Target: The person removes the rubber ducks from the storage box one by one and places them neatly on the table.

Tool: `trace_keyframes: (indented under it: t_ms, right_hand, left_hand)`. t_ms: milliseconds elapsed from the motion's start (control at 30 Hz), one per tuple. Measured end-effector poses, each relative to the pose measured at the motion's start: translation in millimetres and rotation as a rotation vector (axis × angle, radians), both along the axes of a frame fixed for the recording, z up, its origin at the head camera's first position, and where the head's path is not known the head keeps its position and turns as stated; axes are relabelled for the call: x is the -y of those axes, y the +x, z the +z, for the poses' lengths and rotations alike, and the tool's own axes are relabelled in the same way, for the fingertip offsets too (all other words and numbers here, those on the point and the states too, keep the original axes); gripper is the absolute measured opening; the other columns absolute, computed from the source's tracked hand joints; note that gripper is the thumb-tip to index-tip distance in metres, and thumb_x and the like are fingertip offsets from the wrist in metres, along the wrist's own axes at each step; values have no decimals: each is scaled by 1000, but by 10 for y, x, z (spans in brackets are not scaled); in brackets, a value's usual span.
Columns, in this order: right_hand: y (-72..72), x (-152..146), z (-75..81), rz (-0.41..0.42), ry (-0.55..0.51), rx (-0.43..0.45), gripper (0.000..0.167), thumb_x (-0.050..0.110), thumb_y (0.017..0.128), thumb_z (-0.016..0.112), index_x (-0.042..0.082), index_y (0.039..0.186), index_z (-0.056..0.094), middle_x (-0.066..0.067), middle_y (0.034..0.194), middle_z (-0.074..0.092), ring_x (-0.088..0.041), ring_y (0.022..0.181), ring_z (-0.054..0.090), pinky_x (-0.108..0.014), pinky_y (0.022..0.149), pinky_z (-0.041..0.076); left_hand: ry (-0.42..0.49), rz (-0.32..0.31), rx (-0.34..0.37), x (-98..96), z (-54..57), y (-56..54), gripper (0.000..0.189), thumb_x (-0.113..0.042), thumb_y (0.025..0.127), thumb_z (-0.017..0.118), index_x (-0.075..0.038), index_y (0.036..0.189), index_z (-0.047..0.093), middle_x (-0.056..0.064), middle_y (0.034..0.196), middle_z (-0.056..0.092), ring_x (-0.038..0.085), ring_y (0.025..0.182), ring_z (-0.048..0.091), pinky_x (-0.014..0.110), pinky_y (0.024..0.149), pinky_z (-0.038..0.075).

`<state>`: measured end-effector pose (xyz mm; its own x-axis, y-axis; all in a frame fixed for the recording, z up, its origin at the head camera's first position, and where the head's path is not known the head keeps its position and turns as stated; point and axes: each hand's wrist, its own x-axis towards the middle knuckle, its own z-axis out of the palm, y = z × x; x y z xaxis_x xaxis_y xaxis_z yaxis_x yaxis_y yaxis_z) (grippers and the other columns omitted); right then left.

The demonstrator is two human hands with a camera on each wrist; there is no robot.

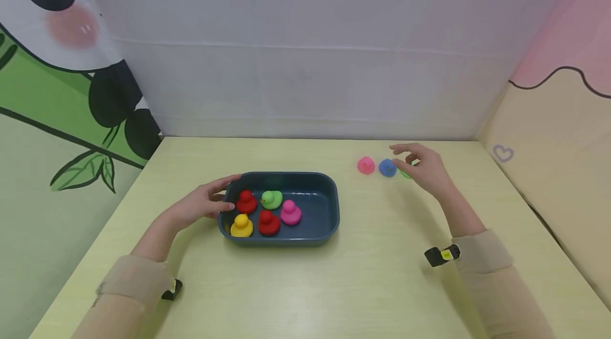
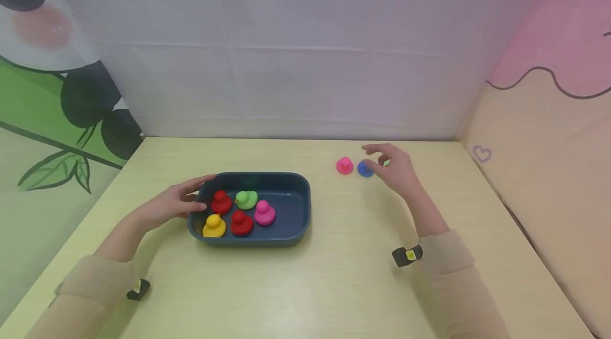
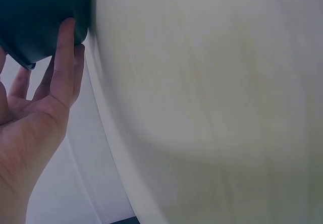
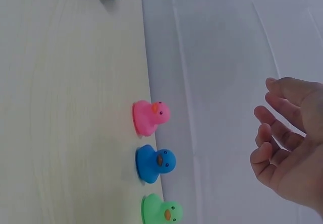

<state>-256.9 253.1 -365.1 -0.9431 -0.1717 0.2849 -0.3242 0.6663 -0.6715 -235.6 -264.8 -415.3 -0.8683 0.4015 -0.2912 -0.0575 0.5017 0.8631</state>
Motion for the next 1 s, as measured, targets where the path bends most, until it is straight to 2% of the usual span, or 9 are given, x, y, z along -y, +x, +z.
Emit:
trace_keyframes:
  t_ms: [300,433,567,700,833,1000]
  right_hand:
    - [91,265,50,47,-86,-15,32,24,88,68,16,119,64,-5,111,65,-19,80,55,-24,56,45]
    - [138,412,68,57,-122,-11,33,29,87,68,19,118,65,-3,99,66,-19,74,55,-25,55,45]
    - [157,547,57,78,-163,-9,31,27,87,69,18,116,66,-5,91,64,-20,71,53,-25,54,43]
    - [154,664,15,121,-192,-19,32,22,86,70,14,117,66,-7,100,66,-16,79,55,-24,63,48]
    - [166,778,-7,173,-219,2,32,22,86,70,15,116,66,-4,107,67,-16,86,55,-33,77,50]
    - [187,913,-45,238,-220,59,33,23,85,71,16,117,65,-1,112,67,-18,83,57,-39,73,51]
  left_hand:
    - [-1,6,5,-30,-16,-21,70,-29,88,66,-38,146,29,11,154,23,42,134,34,43,87,53]
    - [2,9,4,-43,-19,-31,70,-29,88,66,-37,146,29,12,154,23,42,133,34,43,86,53]
    - [3,13,1,-58,-14,-37,70,-28,88,66,-36,147,29,12,154,22,42,133,34,43,86,53]
    - [-1,15,1,-66,-7,-40,70,-28,89,66,-36,147,28,12,154,22,42,133,33,43,86,53]
    - [-12,18,-3,-68,5,-36,70,-29,88,66,-36,147,28,13,154,22,42,134,33,43,86,53]
    - [-8,22,-1,-77,4,-41,71,-30,88,66,-36,147,28,13,154,22,43,134,33,43,86,53]
